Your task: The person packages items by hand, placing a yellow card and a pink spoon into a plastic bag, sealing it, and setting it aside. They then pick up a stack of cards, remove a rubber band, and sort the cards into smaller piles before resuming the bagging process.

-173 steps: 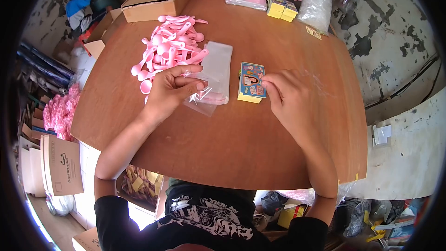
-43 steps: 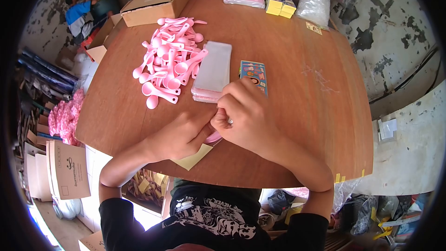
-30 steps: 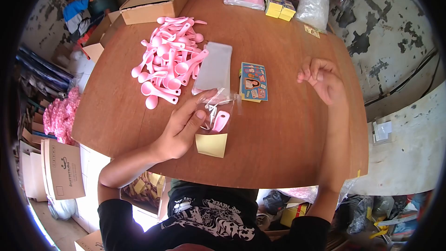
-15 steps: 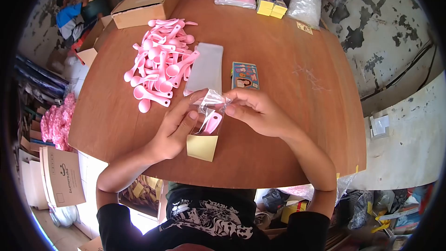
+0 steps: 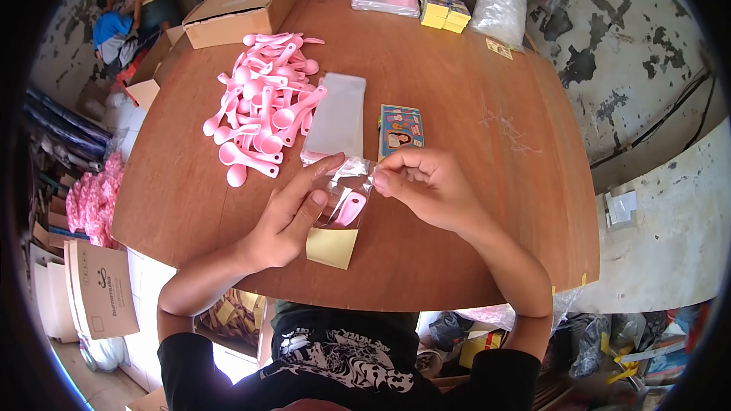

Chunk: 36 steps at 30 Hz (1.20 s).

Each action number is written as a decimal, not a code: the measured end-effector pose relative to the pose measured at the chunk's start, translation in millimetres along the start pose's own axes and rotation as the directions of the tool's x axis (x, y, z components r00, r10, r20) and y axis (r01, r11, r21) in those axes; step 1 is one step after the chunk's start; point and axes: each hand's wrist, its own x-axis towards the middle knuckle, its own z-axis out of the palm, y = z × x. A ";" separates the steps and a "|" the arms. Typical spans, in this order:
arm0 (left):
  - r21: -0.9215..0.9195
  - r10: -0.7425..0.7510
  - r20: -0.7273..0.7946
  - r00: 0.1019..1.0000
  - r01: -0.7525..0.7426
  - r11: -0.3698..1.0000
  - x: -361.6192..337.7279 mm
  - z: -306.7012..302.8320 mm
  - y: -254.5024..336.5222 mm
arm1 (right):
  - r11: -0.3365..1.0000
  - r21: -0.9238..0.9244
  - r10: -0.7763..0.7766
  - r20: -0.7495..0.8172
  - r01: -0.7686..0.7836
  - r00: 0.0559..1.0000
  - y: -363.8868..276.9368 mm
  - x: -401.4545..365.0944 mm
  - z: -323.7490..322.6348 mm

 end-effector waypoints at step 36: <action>-0.089 -0.121 0.030 0.992 0.123 0.988 -5.0 -1.7 2.5 | 0.789 -0.590 -0.253 -0.058 0.172 0.966 -33.6 -10.7 -68.6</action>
